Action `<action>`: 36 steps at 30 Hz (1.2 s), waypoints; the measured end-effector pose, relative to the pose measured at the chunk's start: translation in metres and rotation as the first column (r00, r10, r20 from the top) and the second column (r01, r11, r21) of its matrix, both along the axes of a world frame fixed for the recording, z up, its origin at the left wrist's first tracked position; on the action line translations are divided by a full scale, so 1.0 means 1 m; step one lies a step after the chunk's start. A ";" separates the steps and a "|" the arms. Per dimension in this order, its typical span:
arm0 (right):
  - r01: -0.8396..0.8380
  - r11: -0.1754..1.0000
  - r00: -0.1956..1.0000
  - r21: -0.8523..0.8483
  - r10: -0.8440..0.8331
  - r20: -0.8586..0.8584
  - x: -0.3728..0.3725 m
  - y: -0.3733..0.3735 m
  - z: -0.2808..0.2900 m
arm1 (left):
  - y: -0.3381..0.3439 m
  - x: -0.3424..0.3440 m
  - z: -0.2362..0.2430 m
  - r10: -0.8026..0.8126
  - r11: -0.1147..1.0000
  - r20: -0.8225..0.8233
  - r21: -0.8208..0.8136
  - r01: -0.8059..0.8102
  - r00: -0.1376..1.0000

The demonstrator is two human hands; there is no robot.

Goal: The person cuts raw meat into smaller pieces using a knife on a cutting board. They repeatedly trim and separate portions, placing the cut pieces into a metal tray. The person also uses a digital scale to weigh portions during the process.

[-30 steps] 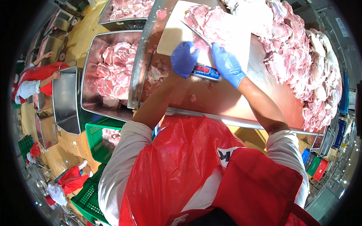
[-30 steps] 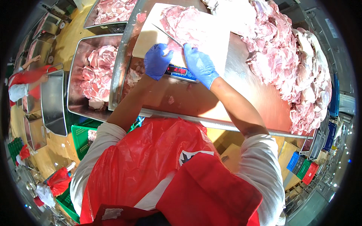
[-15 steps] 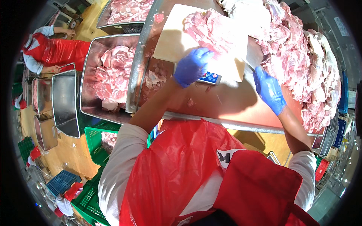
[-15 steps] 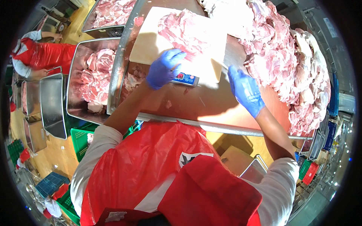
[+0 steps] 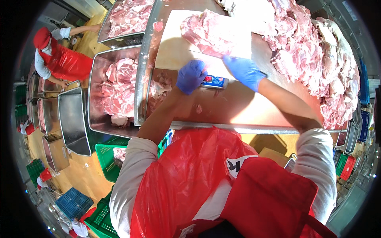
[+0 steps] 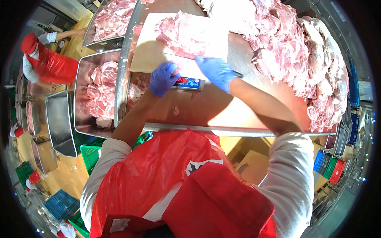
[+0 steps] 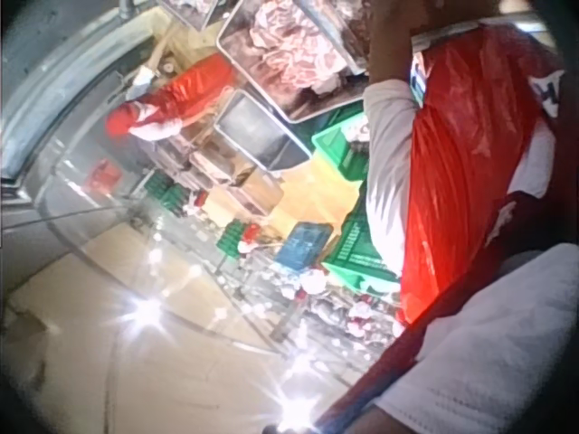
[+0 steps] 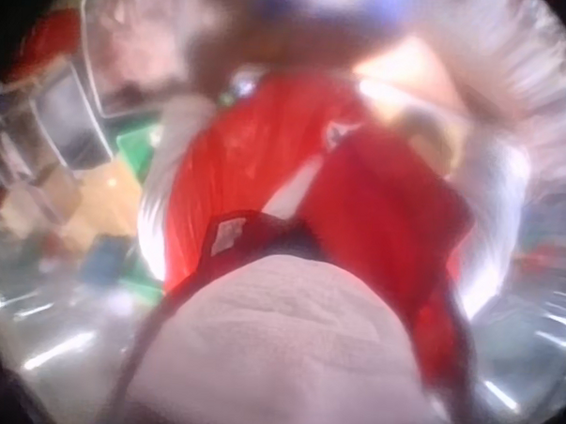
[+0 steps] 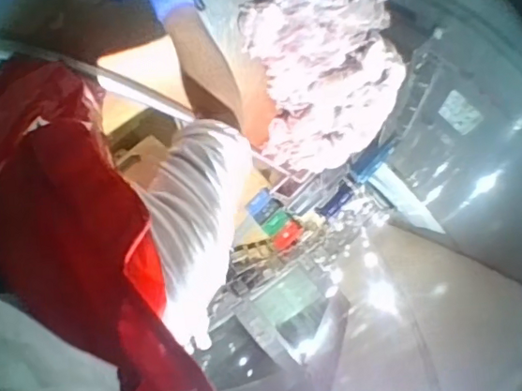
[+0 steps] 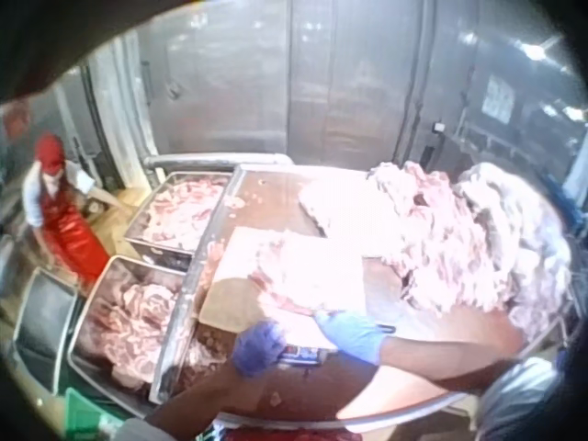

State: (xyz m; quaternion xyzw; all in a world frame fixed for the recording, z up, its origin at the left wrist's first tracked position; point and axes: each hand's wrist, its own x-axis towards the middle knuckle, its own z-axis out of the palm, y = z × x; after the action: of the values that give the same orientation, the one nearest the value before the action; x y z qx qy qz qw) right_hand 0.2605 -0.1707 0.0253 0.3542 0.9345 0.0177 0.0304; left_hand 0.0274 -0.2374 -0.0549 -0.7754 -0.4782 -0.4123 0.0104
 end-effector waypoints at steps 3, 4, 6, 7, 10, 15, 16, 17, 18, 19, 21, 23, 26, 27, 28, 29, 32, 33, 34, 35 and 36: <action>0.016 0.999 0.990 -0.044 -0.010 0.143 0.074 0.000 0.024 | -0.014 -0.009 0.014 -0.028 0.981 -0.001 -0.191 0.027 1.000; 0.022 0.999 0.981 -0.029 -0.016 0.191 0.109 0.003 0.026 | -0.019 -0.013 0.024 -0.005 0.977 0.040 -0.212 0.013 0.999; 0.118 0.993 0.960 0.020 -0.120 0.252 0.168 0.000 0.028 | -0.033 -0.034 0.051 0.044 0.966 0.114 -0.260 -0.013 0.992; 0.157 0.987 0.961 0.027 -0.159 0.226 0.185 -0.009 0.030 | -0.034 -0.048 0.069 0.033 0.947 0.279 -0.316 0.059 0.960; 0.266 0.963 0.961 0.031 -0.268 0.069 0.207 -0.043 0.027 | 0.006 -0.124 0.108 0.133 0.987 0.107 -0.102 -0.122 0.985; 0.381 0.924 0.833 -0.035 -0.360 -0.419 0.160 -0.064 0.001 | 0.136 -0.305 0.154 0.200 0.917 0.215 -0.385 -0.106 0.956; 0.410 0.908 0.780 -0.091 -0.400 -0.482 0.151 -0.071 -0.003 | 0.147 -0.304 0.164 0.069 0.956 0.372 -0.289 0.045 0.925; 0.441 0.887 0.716 -0.141 -0.442 -0.541 0.142 -0.077 -0.002 | 0.153 -0.289 0.169 0.165 0.968 0.326 -0.235 -0.089 0.931; 0.463 0.866 0.645 -0.191 -0.477 -0.598 0.136 -0.079 -0.003 | 0.159 -0.268 0.175 0.265 0.960 0.282 -0.168 -0.224 0.922; 0.512 0.808 0.582 -0.292 -0.576 -0.574 0.133 -0.085 -0.005 | 0.161 -0.252 0.183 0.374 0.928 0.237 -0.089 -0.363 0.897; 0.529 0.757 0.465 -0.383 -0.636 -0.616 0.138 -0.097 -0.020 | 0.163 -0.245 0.203 0.579 0.790 0.190 0.107 -0.603 0.793; 0.488 0.685 0.326 -0.541 -0.718 -0.615 0.137 -0.098 -0.030 | 0.179 -0.289 0.163 0.501 0.864 0.051 0.030 -0.503 0.864; 0.457 0.648 0.212 -0.610 -0.745 -0.633 0.131 -0.097 -0.031 | 0.176 -0.231 0.127 0.313 0.902 0.215 -0.372 -0.219 0.925; 0.476 0.635 0.202 -0.608 -0.752 -0.627 0.129 -0.097 -0.025 | 0.169 -0.212 0.123 0.272 0.871 0.250 -0.475 -0.127 0.929; 0.481 0.640 0.203 -0.599 -0.746 -0.634 0.123 -0.091 -0.018 | 0.162 -0.196 0.123 0.234 0.822 0.288 -0.569 -0.031 0.929; 0.451 0.650 0.205 -0.612 -0.743 -0.638 0.120 -0.084 -0.014 | 0.157 -0.183 0.121 0.256 0.817 0.339 -0.576 -0.015 0.905; 0.427 0.708 0.244 -0.562 -0.689 -0.683 0.113 -0.062 -0.005 | 0.147 -0.167 0.119 0.281 0.778 0.485 -0.621 0.099 0.828; 0.430 0.682 0.201 -0.591 -0.711 -0.674 0.107 -0.057 0.003 | 0.146 -0.161 0.126 0.258 0.755 0.530 -0.632 0.173 0.808; 0.362 0.650 0.117 -0.668 -0.743 -0.659 0.103 -0.054 0.012 | 0.141 -0.138 0.141 0.343 0.668 0.652 -0.676 0.312 0.677; 0.315 0.656 0.103 -0.686 -0.742 -0.662 0.100 -0.049 0.014 | 0.145 -0.144 0.137 0.272 0.712 0.608 -0.648 0.269 0.745; 0.253 0.671 0.095 -0.697 -0.734 -0.672 0.096 -0.039 0.016 | 0.152 -0.158 0.137 0.210 0.764 0.550 -0.608 0.215 0.809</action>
State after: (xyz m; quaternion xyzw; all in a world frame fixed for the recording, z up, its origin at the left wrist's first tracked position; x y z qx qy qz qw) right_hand 0.3562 -0.2098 0.0417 0.5802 0.5615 -0.3971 -0.4364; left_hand -0.1304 -0.0851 0.0818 -0.5644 -0.5675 -0.4414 -0.4056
